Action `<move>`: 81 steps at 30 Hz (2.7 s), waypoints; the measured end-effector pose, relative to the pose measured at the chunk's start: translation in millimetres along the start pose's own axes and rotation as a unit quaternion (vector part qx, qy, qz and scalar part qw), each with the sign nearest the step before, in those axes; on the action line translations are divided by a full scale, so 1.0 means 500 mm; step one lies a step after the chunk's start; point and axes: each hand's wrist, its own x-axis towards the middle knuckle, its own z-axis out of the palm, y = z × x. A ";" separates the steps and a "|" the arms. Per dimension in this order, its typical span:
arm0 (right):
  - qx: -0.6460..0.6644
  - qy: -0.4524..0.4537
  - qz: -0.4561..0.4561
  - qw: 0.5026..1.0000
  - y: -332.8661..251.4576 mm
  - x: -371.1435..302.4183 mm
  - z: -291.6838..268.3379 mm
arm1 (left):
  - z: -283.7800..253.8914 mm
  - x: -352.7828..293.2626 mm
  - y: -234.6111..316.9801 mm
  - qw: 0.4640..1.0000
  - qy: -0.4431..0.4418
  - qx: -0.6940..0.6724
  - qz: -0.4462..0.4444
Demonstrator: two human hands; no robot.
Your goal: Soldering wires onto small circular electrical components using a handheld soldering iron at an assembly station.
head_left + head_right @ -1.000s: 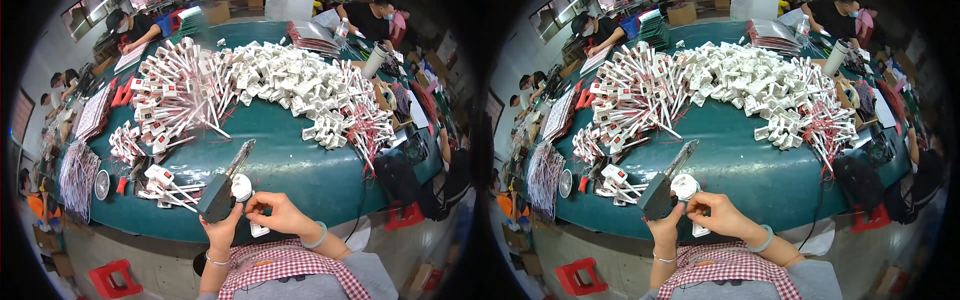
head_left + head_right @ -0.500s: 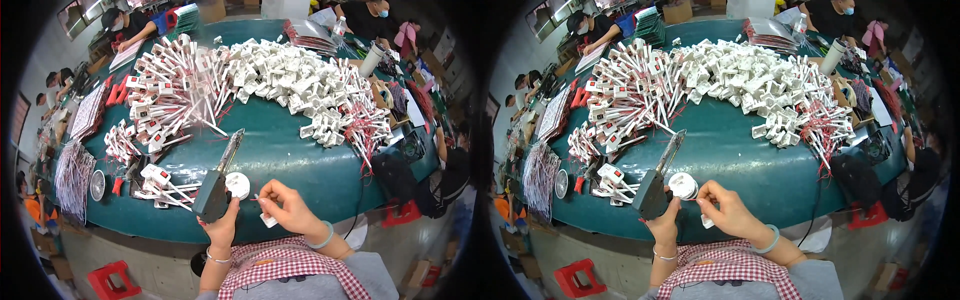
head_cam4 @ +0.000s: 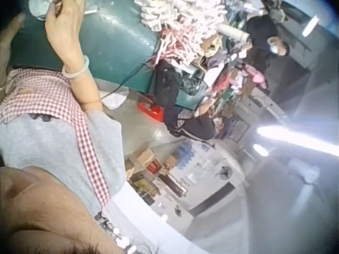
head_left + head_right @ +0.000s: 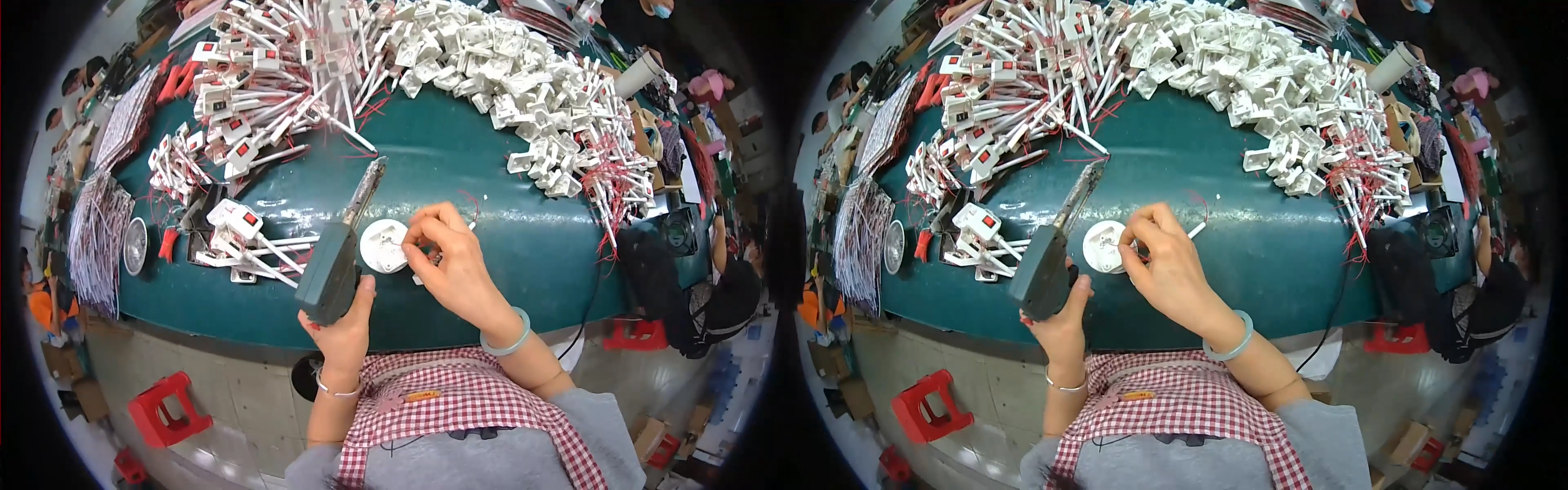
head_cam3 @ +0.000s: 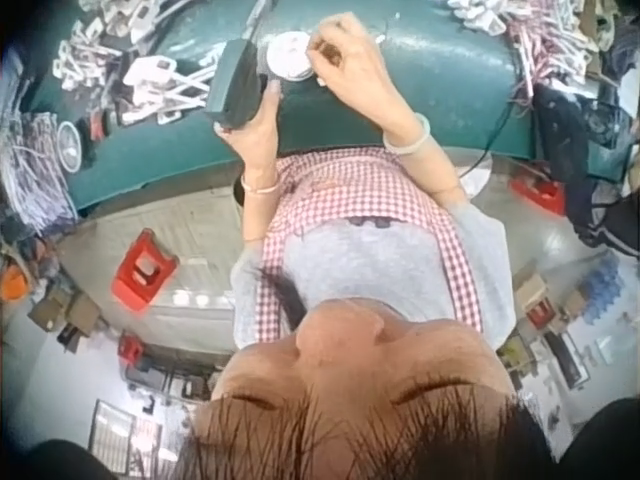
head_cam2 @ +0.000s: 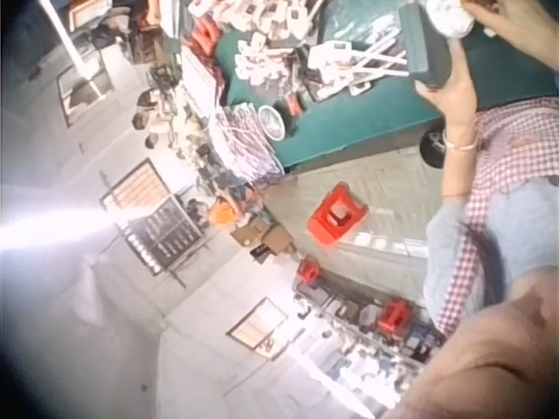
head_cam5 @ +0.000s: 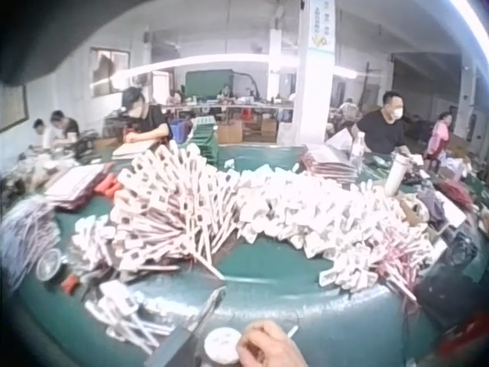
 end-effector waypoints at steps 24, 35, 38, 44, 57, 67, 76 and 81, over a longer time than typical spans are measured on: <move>-0.005 0.042 -0.031 0.999 0.016 -0.008 0.038 | -0.140 -0.115 0.050 0.962 -0.036 0.258 0.078; 0.010 0.059 -0.032 0.998 0.023 -0.012 0.046 | -0.125 -0.111 0.069 0.955 -0.056 0.277 0.087; 0.008 0.056 -0.031 0.998 0.023 -0.013 0.046 | -0.120 -0.109 0.073 0.950 -0.057 0.289 0.104; 0.011 0.063 -0.029 0.998 0.023 -0.013 0.050 | -0.111 -0.105 0.080 0.941 -0.068 0.309 0.122; -0.010 0.082 -0.050 0.995 0.026 -0.012 0.059 | -0.101 -0.107 0.099 0.935 -0.066 0.323 0.128; -0.013 0.086 -0.050 0.995 0.026 -0.011 0.062 | -0.139 -0.123 0.082 0.936 -0.077 0.332 0.088; -0.020 0.086 -0.046 0.995 0.029 -0.009 0.065 | -0.124 -0.122 0.063 0.960 -0.014 0.272 0.071; -0.026 0.093 -0.052 0.994 0.030 -0.009 0.065 | -0.087 -0.097 0.044 0.963 0.017 0.261 0.060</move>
